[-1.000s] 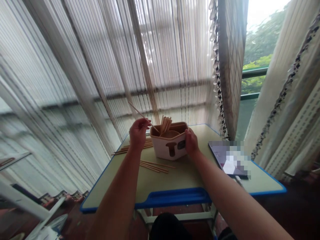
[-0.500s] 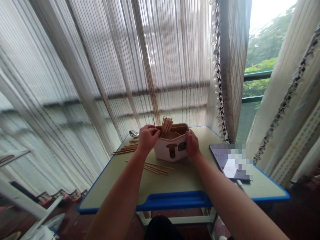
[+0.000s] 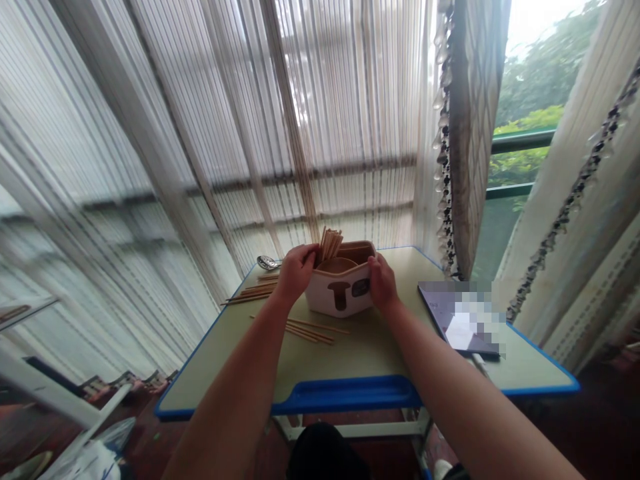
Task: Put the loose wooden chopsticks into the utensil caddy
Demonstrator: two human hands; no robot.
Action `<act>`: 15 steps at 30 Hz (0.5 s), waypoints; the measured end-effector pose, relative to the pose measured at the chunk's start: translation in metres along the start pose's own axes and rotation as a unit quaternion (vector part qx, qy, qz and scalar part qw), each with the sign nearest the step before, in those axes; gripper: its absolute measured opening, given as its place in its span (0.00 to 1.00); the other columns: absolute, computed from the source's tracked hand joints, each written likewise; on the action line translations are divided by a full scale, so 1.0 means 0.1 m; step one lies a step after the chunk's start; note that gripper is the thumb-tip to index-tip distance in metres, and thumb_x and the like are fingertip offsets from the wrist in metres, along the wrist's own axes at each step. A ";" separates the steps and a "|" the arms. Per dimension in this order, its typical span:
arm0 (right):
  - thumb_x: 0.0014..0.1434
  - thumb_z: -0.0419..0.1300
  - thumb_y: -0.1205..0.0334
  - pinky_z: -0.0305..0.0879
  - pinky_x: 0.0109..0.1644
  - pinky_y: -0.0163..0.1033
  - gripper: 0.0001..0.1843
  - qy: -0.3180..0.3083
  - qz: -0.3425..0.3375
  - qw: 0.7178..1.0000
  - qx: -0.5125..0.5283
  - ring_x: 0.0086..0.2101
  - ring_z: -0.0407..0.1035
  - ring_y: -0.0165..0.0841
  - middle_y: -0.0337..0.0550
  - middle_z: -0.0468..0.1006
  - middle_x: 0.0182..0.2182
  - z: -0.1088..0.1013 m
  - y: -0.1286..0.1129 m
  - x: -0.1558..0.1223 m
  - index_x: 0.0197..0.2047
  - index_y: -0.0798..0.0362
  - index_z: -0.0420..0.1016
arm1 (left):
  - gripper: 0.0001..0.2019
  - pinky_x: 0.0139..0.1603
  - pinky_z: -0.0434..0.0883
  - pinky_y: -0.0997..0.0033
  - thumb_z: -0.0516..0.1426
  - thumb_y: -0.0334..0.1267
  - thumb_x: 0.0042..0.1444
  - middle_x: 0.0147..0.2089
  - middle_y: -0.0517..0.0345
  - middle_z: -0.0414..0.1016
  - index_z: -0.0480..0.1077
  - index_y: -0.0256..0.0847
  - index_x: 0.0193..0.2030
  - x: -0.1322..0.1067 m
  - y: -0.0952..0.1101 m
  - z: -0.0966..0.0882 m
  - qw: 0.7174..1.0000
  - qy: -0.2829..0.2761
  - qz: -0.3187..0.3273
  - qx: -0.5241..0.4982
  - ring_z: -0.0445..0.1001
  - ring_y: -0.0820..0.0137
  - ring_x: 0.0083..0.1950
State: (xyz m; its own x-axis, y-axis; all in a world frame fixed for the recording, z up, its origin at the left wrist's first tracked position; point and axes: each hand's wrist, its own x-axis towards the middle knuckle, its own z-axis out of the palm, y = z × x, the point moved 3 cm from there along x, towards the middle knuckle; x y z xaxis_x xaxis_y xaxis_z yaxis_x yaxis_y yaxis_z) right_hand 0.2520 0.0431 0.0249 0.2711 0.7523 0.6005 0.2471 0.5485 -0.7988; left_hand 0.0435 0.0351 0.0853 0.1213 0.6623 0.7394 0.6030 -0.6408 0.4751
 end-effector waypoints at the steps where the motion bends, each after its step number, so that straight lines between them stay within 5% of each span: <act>1: 0.60 0.44 0.48 0.53 0.31 0.36 0.17 -0.001 0.000 1.000 0.001 0.28 0.61 0.32 0.35 0.67 0.24 0.00 0.00 0.00 0.33 0.50 0.66 | 0.13 0.54 0.66 0.64 0.50 0.37 0.58 0.45 0.52 0.76 0.72 0.39 0.45 0.00 0.02 0.00 1.000 0.003 -0.002 0.002 0.72 0.66 0.49; 6: 0.60 0.45 0.48 0.54 0.31 0.36 0.17 -0.006 0.002 1.000 0.004 0.27 0.60 0.32 0.36 0.66 0.24 0.00 0.00 0.00 0.32 0.50 0.65 | 0.14 0.50 0.68 0.66 0.48 0.35 0.57 0.46 0.48 0.74 0.69 0.37 0.46 0.02 -0.02 -0.15 0.990 0.101 -0.053 0.076 0.72 0.67 0.47; 8: 0.60 0.45 0.48 0.54 0.31 0.36 0.17 -0.005 -0.001 1.000 0.007 0.27 0.60 0.31 0.36 0.66 0.24 0.00 -0.01 -0.01 0.31 0.50 0.65 | 0.13 0.46 0.69 0.65 0.48 0.33 0.55 0.43 0.45 0.75 0.70 0.35 0.43 0.02 -0.15 -0.25 0.973 0.080 -0.132 0.174 0.73 0.65 0.43; 10: 0.60 0.45 0.48 0.54 0.31 0.36 0.17 -0.001 -0.006 1.000 0.005 0.27 0.60 0.31 0.36 0.67 0.24 0.00 -0.02 -0.01 0.31 0.50 0.65 | 0.09 0.43 0.69 0.63 0.51 0.33 0.51 0.35 0.44 0.76 0.73 0.36 0.33 -0.03 -0.29 -0.28 0.935 -0.094 -0.197 0.279 0.74 0.61 0.40; 13: 0.60 0.45 0.49 0.53 0.31 0.36 0.17 0.007 -0.020 1.000 -0.013 0.26 0.59 0.31 0.36 0.66 0.24 0.00 -0.03 -0.01 0.30 0.50 0.64 | 0.04 0.40 0.69 0.59 0.61 0.32 0.37 0.29 0.47 0.75 0.72 0.37 0.24 -0.21 -0.41 -0.26 0.838 -0.365 -0.224 0.339 0.74 0.57 0.36; 15: 0.60 0.45 0.50 0.52 0.31 0.36 0.17 0.016 -0.030 0.999 -0.028 0.26 0.59 0.31 0.36 0.66 0.24 -0.01 -0.03 -0.01 0.29 0.51 0.64 | 0.09 0.40 0.69 0.56 0.64 0.31 0.29 0.28 0.50 0.75 0.73 0.37 0.22 -0.32 -0.41 -0.21 0.789 -0.472 -0.211 0.331 0.74 0.55 0.35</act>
State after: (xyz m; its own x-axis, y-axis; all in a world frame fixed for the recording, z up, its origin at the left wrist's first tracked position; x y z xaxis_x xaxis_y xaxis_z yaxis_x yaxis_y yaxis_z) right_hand 0.2519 0.0406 0.0271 0.2838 0.7063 0.6485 0.3150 0.5701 -0.7588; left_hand -0.0011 0.0322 0.0522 0.1450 0.9569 -0.2516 0.9887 -0.1500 -0.0007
